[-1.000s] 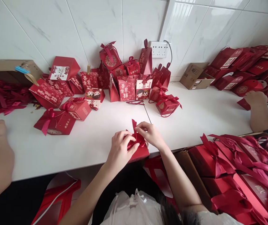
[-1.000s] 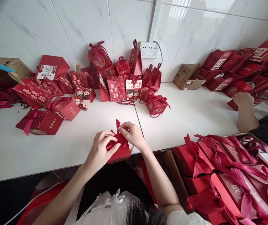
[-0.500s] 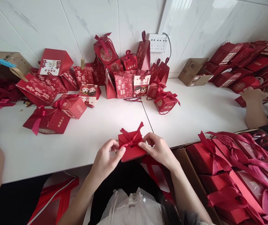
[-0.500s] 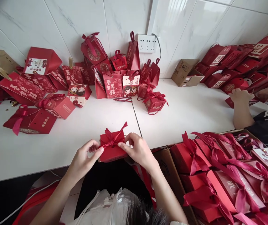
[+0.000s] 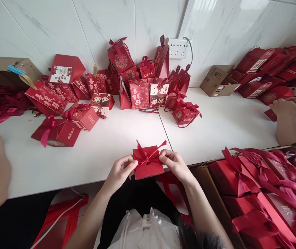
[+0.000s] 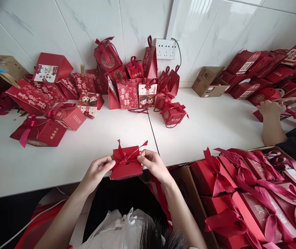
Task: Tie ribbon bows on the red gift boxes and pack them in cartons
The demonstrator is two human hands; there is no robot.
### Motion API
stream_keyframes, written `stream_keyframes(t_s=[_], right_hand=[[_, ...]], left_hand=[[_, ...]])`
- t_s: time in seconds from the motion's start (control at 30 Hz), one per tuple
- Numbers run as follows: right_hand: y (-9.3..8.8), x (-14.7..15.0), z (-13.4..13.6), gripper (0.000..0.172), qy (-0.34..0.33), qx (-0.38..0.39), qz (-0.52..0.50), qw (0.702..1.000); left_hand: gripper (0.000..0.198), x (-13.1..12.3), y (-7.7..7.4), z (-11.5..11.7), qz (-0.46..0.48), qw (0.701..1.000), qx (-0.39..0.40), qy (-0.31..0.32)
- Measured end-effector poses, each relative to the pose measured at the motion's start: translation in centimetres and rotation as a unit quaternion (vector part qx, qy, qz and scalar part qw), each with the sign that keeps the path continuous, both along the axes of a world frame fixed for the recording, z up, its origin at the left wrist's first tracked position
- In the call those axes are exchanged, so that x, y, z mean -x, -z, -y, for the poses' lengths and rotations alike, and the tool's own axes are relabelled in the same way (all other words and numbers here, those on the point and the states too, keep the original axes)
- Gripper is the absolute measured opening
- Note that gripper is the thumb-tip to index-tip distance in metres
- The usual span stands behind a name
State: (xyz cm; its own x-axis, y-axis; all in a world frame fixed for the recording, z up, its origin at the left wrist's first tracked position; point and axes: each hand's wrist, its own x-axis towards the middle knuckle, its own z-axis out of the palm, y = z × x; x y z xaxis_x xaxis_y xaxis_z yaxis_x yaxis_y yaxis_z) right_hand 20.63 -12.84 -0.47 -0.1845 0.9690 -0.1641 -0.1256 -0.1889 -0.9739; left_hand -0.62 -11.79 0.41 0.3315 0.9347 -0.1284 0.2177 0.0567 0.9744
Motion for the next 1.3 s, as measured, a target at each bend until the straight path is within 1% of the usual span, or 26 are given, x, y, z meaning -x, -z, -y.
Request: stream_keyframes(t_s=[0.07,0.2,0.37,0.6,0.77,0.9,1.0,1.1,1.2,1.23,1.3], right_hand=[[0.8,-0.2,-0.2,0.038,-0.001,0.004,-0.037,0.999],[1.9,-0.4,-0.6,0.039,-0.007,0.023,-0.103,0.994],[2.5,-0.4,-0.9,0.038,0.0,0.039,-0.149,0.988],[3.5,-0.7,-0.9,0.037,-0.025,0.065,-0.207,0.976],[4.0,-0.8,-0.9,0.036,-0.022,0.064,-0.228,0.971],[4.6,-0.7,-1.0,0.033,-0.019,0.059,-0.239,0.969],[5.0,-0.5,-1.0,0.036,-0.016,0.051,-0.238,0.97],[4.8,-0.7,-0.9,0.038,-0.028,0.042,-0.222,0.974],[3.8,-1.5,-0.6,0.033,-0.032,0.021,-0.189,0.981],[3.4,-1.9,-0.6,0.037,-0.033,-0.002,-0.168,0.985],[2.5,-2.5,-0.6,0.046,-0.033,-0.055,-0.108,0.992]], left_hand=[[0.037,0.1,0.4,-0.3,0.01,1.0,0.003,0.005],[0.037,0.6,1.3,-0.8,0.04,0.998,0.031,0.043],[0.037,1.0,2.3,-1.3,0.059,0.994,0.06,0.062],[0.036,1.2,3.3,-1.7,0.085,0.992,0.057,0.076],[0.039,1.6,4.0,-1.9,0.091,0.99,0.06,0.089],[0.04,1.8,4.8,-2.2,0.121,0.986,0.056,0.099],[0.041,1.8,5.2,-2.3,0.139,0.984,0.052,0.101],[0.04,1.8,4.9,-2.2,0.139,0.983,0.048,0.106],[0.04,2.3,3.9,-2.5,0.11,0.986,0.031,0.118],[0.041,2.5,3.5,-2.8,0.098,0.988,0.016,0.118],[0.042,2.8,2.6,-3.4,0.064,0.993,-0.021,0.097]])
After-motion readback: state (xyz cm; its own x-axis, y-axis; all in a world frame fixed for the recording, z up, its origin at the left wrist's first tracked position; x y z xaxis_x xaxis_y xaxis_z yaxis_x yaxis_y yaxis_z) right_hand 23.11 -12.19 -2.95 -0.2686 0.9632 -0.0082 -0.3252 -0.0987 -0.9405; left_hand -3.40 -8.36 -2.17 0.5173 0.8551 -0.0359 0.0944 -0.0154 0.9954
